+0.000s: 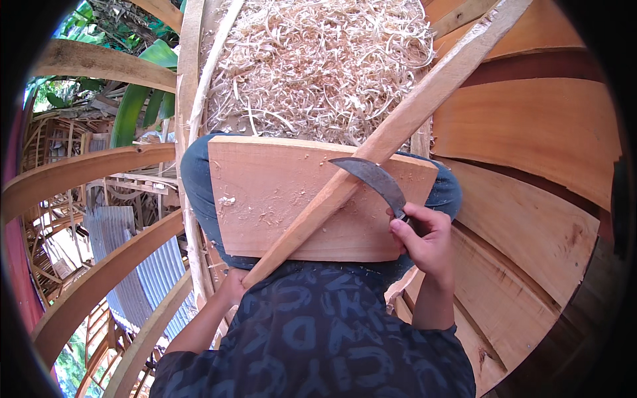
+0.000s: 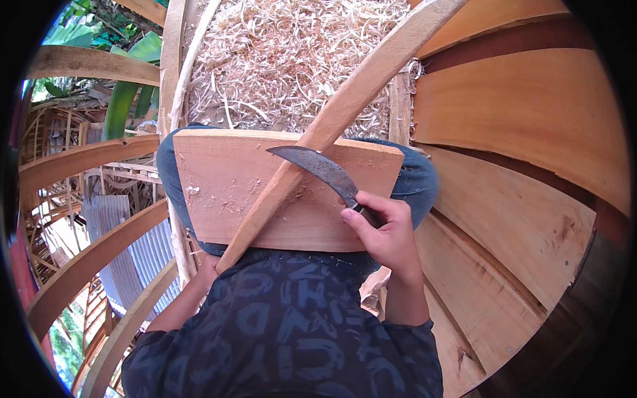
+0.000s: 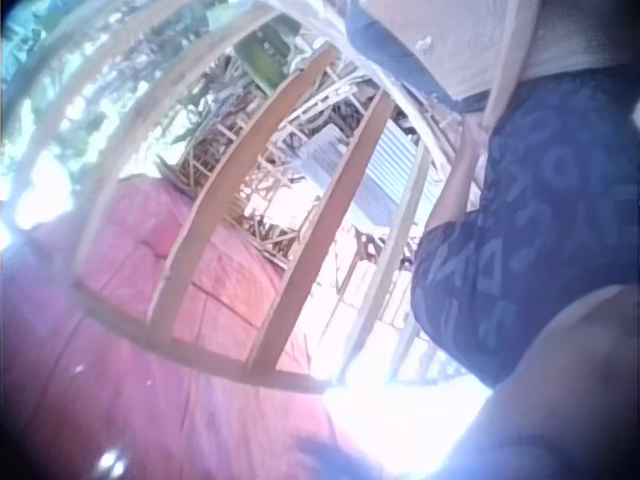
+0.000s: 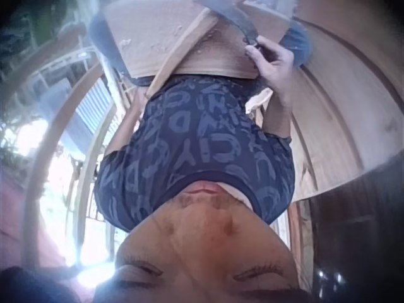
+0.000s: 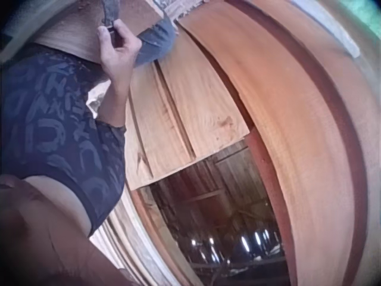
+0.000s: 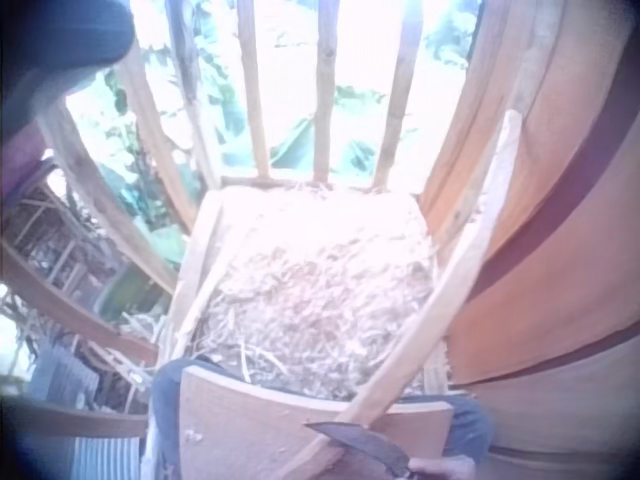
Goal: The person uses a curved knife to shave and shape a long wooden stick held against a flat board on their lap. They repeatedly draw the blade along the stick to remove thin shavings, rotating the stick to work different sides.
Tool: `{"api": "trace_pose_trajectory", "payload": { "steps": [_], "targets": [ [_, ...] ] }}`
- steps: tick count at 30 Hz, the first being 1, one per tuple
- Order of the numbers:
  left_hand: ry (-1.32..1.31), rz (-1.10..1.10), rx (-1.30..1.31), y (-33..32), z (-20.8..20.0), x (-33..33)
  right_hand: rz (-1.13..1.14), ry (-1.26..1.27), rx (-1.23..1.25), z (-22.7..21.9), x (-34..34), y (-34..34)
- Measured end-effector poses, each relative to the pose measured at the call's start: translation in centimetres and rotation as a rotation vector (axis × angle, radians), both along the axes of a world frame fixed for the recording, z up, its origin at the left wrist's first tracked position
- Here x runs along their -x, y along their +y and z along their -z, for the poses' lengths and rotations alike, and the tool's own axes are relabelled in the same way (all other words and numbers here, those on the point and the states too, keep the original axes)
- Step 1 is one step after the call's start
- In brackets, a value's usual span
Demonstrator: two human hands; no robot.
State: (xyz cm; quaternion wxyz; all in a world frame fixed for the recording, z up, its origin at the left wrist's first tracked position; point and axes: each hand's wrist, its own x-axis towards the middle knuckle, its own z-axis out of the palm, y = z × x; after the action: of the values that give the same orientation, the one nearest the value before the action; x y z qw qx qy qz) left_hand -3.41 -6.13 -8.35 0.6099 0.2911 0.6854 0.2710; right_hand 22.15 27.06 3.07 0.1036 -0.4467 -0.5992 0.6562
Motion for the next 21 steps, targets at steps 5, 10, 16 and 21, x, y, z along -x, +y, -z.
{"api": "trace_pose_trajectory", "payload": {
  "steps": [5, 10, 16, 21],
  "targets": [
    [0.013, 0.001, 0.006, -1.4, 1.4, 0.2, -0.222, 0.03, -0.098, 1.0, 1.0, -1.4],
    [-0.028, -0.043, 0.072, -0.7, 0.4, 0.0, -0.049, 0.005, -0.051, 0.2, 1.1, -0.3],
    [0.032, 0.059, 0.083, -1.1, 0.7, 0.4, 0.118, 0.028, -0.07, -0.1, 0.3, 1.1],
    [-0.008, 0.029, 0.056, -0.9, 0.8, 0.1, -0.491, 0.079, -0.117, 1.1, 1.3, -0.8]
  ]
}}
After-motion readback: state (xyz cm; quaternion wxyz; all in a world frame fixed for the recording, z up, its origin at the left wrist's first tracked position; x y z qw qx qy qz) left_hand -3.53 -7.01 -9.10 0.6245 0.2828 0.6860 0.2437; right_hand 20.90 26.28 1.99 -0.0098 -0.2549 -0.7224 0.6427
